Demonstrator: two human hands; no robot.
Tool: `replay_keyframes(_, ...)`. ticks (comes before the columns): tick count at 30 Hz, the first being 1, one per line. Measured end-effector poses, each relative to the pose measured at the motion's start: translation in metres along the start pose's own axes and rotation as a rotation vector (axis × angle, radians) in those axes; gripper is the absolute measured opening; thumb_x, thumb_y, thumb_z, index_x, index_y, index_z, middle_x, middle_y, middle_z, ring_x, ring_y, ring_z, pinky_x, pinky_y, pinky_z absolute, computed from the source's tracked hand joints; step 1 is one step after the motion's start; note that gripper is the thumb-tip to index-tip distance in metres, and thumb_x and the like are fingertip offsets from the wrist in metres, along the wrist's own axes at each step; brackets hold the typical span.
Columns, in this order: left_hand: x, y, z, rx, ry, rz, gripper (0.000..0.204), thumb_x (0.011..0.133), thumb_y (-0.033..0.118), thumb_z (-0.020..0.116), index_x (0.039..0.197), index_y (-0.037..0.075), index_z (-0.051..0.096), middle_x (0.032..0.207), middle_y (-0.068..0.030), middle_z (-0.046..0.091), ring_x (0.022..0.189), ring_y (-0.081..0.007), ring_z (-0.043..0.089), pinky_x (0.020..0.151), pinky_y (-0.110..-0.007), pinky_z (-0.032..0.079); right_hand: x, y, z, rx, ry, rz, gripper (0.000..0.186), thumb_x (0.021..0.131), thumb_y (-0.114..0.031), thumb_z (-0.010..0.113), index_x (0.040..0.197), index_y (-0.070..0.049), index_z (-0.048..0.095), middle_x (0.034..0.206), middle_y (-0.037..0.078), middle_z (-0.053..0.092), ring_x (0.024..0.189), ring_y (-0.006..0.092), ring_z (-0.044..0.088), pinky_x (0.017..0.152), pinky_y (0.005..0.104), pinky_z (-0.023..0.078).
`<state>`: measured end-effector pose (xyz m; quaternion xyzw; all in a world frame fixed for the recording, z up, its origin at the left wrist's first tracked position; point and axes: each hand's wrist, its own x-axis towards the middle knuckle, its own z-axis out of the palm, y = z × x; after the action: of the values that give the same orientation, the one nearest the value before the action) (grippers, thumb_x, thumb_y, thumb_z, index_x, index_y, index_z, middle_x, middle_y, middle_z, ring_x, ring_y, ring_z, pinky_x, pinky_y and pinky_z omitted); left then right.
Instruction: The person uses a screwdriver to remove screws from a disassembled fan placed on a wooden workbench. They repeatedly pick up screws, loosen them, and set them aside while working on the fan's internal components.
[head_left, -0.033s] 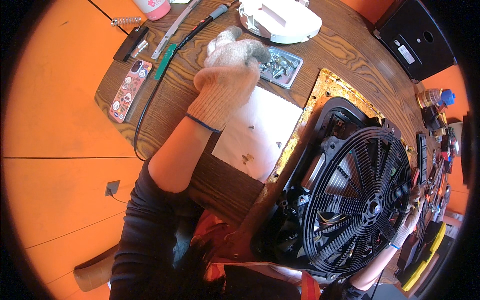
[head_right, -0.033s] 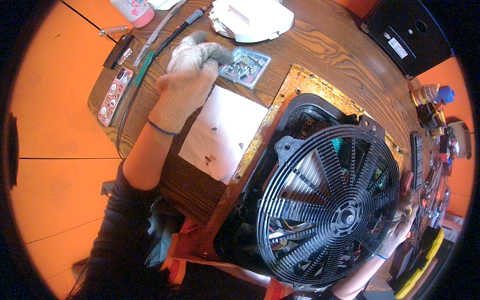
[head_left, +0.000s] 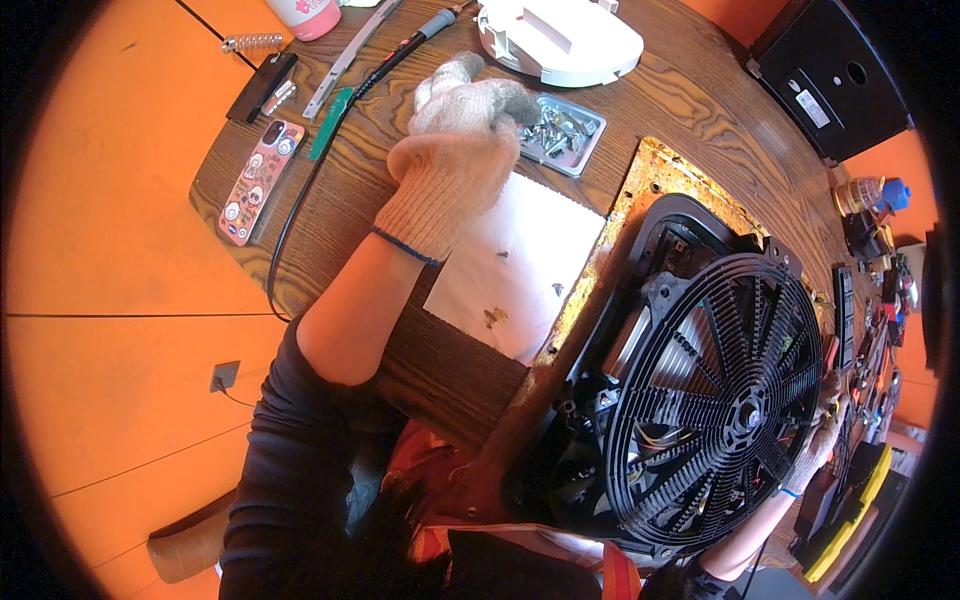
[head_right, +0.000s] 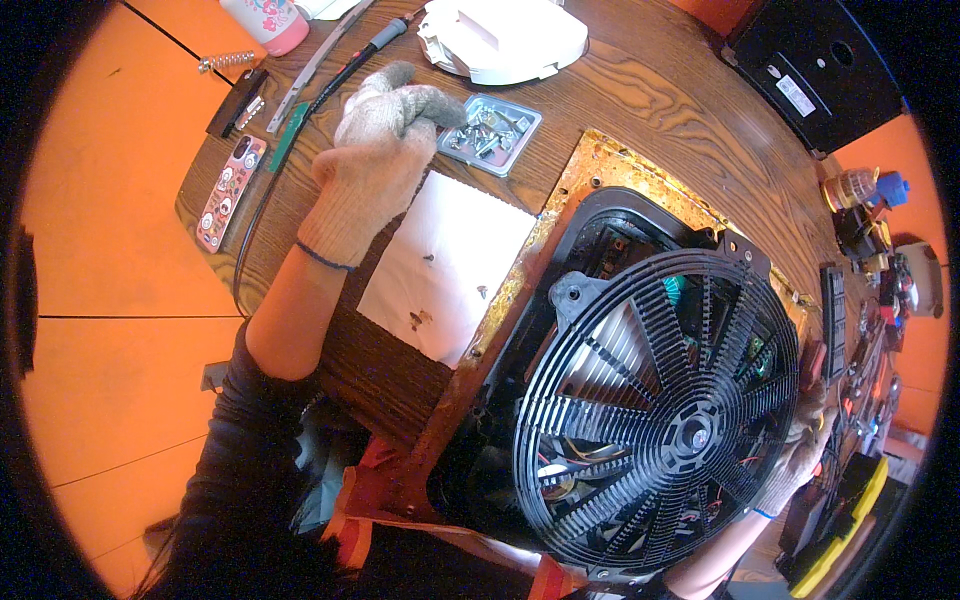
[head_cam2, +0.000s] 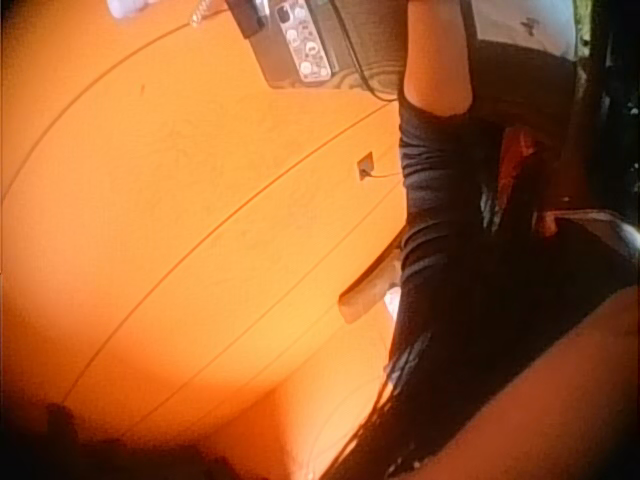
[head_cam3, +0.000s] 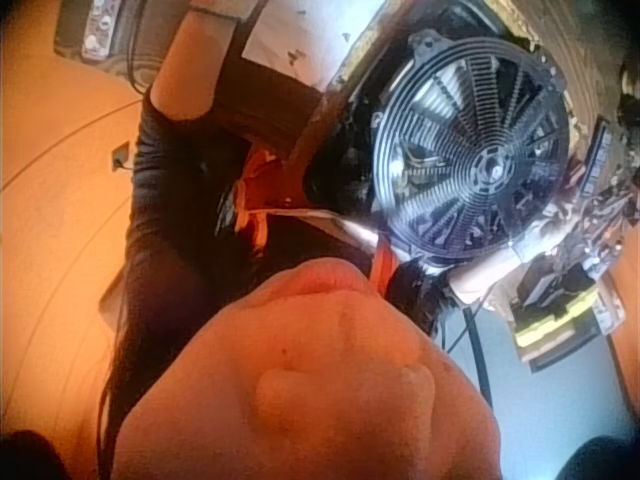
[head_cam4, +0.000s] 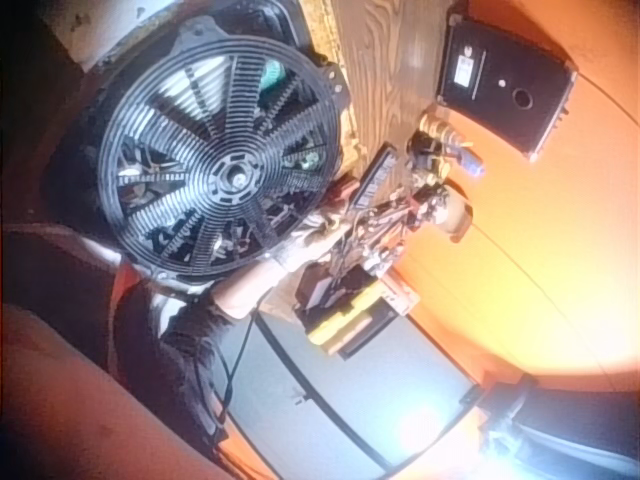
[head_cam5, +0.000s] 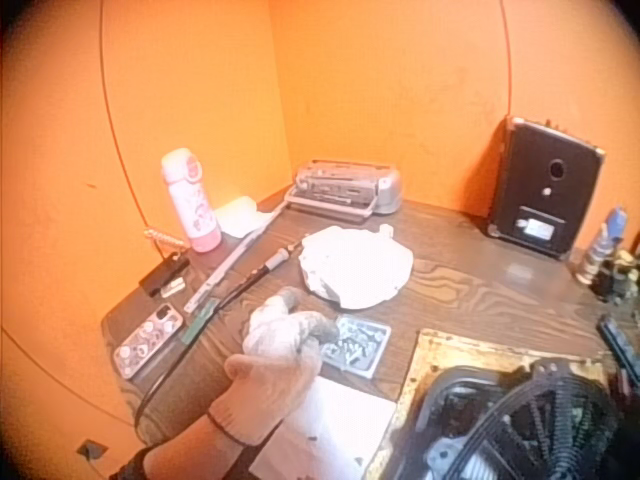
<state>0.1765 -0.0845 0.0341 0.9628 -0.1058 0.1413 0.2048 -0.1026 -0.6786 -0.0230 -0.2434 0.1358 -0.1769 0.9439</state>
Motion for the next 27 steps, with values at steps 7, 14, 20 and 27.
replay_keyframes(7,-0.001,0.0,-0.001,0.008,-0.005,0.003,0.026,0.092,0.017,0.056,0.105,0.017,0.079,0.143,-0.0207,0.055,0.137,-0.0359,0.048,0.115,-0.043,0.038,-0.001,0.001,0.004,-0.233,0.08,-0.075,0.069,0.101,-0.008,0.056,0.158,0.003,0.018,0.149,0.032,0.043,0.118,0.0335,0.065,0.09,0.0359,0.063)
replay_keyframes(14,-0.003,0.0,-0.002,0.017,-0.01,0.01,0.026,0.092,0.018,0.056,0.106,0.017,0.079,0.144,-0.0209,0.054,0.137,-0.0359,0.047,0.115,-0.043,0.038,-0.002,0.017,0.025,-0.009,-0.073,0.05,0.06,0.103,-0.013,0.057,0.152,0.006,0.03,0.13,0.027,0.062,0.106,0.0298,0.071,0.09,0.0351,0.063)
replay_keyframes(20,-0.002,-0.002,0.0,0.032,-0.007,0.021,0.027,0.093,0.019,0.056,0.107,0.017,0.078,0.144,-0.0211,0.054,0.138,-0.0359,0.047,0.116,-0.043,0.038,-0.004,0.023,0.028,-0.078,-0.014,-0.014,0.054,0.102,-0.017,0.06,0.145,0.009,0.041,0.13,0.027,0.063,0.102,0.026,0.072,0.09,0.0342,0.063)
replay_keyframes(27,0.001,-0.002,0.002,0.101,-0.016,0.049,0.027,0.093,0.02,0.056,0.108,0.017,0.078,0.144,-0.0214,0.054,0.138,-0.0359,0.047,0.116,-0.043,0.037,-0.007,0.035,0.042,-0.184,0.108,-0.13,0.049,0.102,-0.016,0.06,0.141,0.01,0.047,0.131,0.027,0.062,0.101,0.0238,0.072,0.085,0.0319,0.064)
